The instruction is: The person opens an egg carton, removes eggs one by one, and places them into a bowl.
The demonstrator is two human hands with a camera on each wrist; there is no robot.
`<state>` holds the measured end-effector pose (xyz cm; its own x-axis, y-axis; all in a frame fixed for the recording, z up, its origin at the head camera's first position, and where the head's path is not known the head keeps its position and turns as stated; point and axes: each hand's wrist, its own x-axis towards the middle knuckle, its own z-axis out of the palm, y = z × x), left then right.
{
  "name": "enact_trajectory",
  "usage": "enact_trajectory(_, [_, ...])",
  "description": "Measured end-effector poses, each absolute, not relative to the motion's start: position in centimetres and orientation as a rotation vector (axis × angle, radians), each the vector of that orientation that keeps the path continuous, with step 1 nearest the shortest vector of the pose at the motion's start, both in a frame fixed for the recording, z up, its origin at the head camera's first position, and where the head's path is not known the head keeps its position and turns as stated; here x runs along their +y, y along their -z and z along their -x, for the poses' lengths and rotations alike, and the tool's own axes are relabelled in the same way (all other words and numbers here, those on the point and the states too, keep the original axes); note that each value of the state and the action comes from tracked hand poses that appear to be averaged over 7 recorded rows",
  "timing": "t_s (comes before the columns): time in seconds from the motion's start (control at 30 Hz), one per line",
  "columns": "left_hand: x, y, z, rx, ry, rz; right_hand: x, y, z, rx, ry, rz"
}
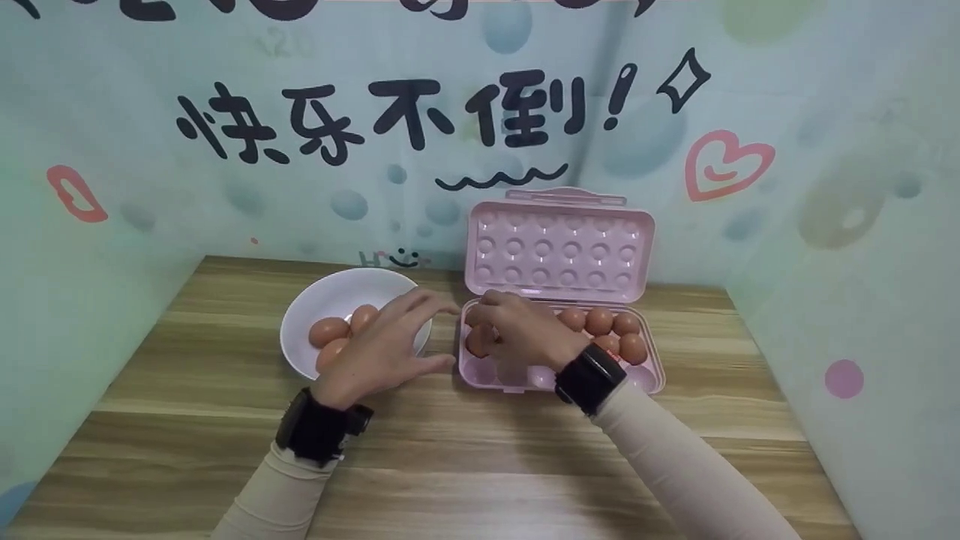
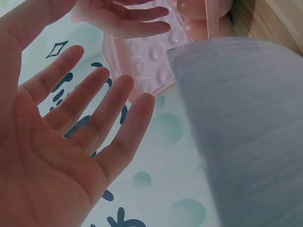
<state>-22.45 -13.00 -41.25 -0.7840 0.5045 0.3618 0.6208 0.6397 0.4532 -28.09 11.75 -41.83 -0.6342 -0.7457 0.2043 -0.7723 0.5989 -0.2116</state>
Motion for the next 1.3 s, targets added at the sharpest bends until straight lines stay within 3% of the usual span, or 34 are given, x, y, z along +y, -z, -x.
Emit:
enact_trajectory(0.13, [-12.8,41.3,22.5,-2.657,0.837,0.924,11.1,42.5,28.1,-2.784,-0.308,-1.211])
enact_trajectory(0.87, [-12.6,41.7,22.9,-2.668,0.835,0.885,10.9,44.7,29.2,-2.660,-0.319,-1.290])
enact_trajectory(1.3, [-12.5,41.8,23.2,-2.629,0.873,0.812,13.6,43.3,28.6,-2.494,-0.720,-1.210])
